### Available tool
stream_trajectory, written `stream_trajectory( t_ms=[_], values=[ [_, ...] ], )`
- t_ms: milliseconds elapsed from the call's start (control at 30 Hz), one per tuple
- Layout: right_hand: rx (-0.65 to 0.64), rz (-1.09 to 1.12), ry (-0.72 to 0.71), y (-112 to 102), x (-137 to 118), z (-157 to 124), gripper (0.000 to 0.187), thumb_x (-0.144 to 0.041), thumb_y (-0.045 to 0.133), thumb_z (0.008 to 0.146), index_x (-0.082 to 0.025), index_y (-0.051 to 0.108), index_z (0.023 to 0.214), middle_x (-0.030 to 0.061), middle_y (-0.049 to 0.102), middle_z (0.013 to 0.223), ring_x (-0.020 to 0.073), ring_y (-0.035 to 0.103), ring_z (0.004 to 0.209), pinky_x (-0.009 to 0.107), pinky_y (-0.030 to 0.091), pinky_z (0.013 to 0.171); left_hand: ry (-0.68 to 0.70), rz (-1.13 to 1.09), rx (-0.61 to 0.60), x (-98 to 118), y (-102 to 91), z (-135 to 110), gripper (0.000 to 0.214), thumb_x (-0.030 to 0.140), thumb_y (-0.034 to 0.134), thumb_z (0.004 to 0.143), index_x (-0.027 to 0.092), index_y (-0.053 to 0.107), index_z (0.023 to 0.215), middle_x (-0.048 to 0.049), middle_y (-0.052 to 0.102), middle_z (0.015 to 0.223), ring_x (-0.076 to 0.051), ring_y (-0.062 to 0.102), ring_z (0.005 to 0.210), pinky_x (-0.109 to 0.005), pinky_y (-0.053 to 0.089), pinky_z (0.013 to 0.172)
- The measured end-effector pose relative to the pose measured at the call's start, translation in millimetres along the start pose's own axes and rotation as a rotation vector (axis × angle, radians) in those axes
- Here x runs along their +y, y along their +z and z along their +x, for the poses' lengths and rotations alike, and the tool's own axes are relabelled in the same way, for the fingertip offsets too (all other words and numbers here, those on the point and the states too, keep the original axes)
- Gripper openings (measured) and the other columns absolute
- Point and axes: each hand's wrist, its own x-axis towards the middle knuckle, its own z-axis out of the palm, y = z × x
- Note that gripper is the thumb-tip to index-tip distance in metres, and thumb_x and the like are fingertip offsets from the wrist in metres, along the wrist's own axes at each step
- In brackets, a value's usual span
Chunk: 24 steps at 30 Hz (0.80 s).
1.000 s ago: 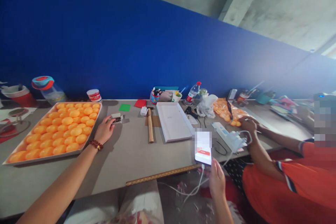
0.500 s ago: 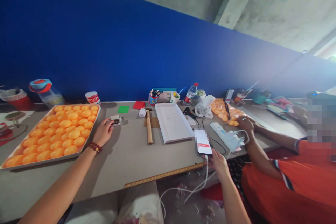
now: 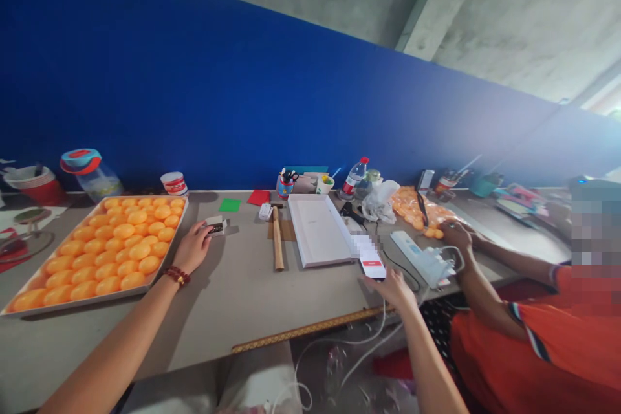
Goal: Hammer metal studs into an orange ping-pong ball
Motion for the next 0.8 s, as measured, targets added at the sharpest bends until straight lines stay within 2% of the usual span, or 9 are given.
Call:
stream_trajectory(
  t_ms=[67, 100, 200, 300, 433, 533, 800],
  values=[
    [-0.062, -0.101, 0.044, 2, -6, -7, 0.08, -0.072, 0.057, 0.063, -0.009, 0.059, 0.112, 0.0239, 0.056, 0.118, 0.0368, 0.06, 0.104, 0.044, 0.047, 0.081, 0.0, -0.002, -0.001, 0, -0.5, 0, 0.03, 0.017, 0.046, 0.086, 0.017, 0.06, 0.113, -0.016, 0.05, 0.131, -0.029, 0.058, 0.111, -0.042, 0.049, 0.093],
    [-0.073, -0.135, 0.042, 3, -8, -11, 0.081, -0.072, 0.052, 0.067, -0.009, 0.056, 0.116, 0.0244, 0.054, 0.12, 0.0369, 0.059, 0.106, 0.044, 0.046, 0.083, 0.002, -0.003, -0.002, 0, -0.6, 0, 0.03, 0.017, 0.046, 0.086, 0.017, 0.06, 0.113, -0.0158, 0.05, 0.131, -0.029, 0.058, 0.111, -0.042, 0.049, 0.093],
    [-0.06, -0.191, -0.032, 8, -16, -22, 0.07, -0.067, 0.044, 0.077, -0.012, 0.055, 0.119, 0.0198, 0.055, 0.117, 0.0338, 0.058, 0.107, 0.042, 0.045, 0.086, 0.005, -0.004, -0.003, -1, -0.2, 0, 0.031, 0.017, 0.046, 0.086, 0.018, 0.059, 0.114, -0.0157, 0.05, 0.132, -0.029, 0.058, 0.112, -0.042, 0.049, 0.093],
    [-0.04, -0.21, -0.115, 11, -21, -27, 0.063, -0.064, 0.045, 0.079, -0.015, 0.057, 0.116, 0.0166, 0.056, 0.115, 0.0317, 0.058, 0.106, 0.039, 0.044, 0.087, 0.005, -0.003, -0.003, -2, 1.2, 0, 0.031, 0.017, 0.047, 0.085, 0.018, 0.06, 0.113, -0.0158, 0.05, 0.132, -0.03, 0.058, 0.111, -0.043, 0.049, 0.093],
    [-0.022, -0.265, -0.121, 12, -25, -15, 0.066, -0.065, 0.045, 0.079, -0.014, 0.057, 0.121, 0.0169, 0.056, 0.116, 0.0326, 0.056, 0.109, 0.04, 0.04, 0.094, 0.005, -0.002, -0.004, -3, 2.6, 0, 0.031, 0.017, 0.048, 0.084, 0.018, 0.059, 0.114, -0.0158, 0.049, 0.132, -0.03, 0.057, 0.112, -0.043, 0.049, 0.094],
    [-0.019, -0.297, -0.079, 10, -23, 1, 0.068, -0.066, 0.042, 0.081, -0.011, 0.058, 0.12, 0.0192, 0.055, 0.119, 0.0339, 0.056, 0.109, 0.039, 0.041, 0.093, 0.015, -0.005, -0.005, -3, 2.0, 0, 0.032, 0.017, 0.047, 0.085, 0.019, 0.059, 0.115, -0.0149, 0.05, 0.132, -0.028, 0.056, 0.114, -0.042, 0.049, 0.095],
    [-0.037, -0.301, -0.055, 12, 4, 21, 0.07, -0.066, 0.042, 0.081, -0.012, 0.058, 0.122, 0.0201, 0.057, 0.117, 0.0353, 0.057, 0.109, 0.04, 0.041, 0.091, 0.022, -0.017, 0.005, -3, 1.2, -1, 0.033, 0.015, 0.05, 0.083, 0.02, 0.058, 0.114, -0.0137, 0.051, 0.132, -0.028, 0.056, 0.115, -0.043, 0.048, 0.096]
  ],
)
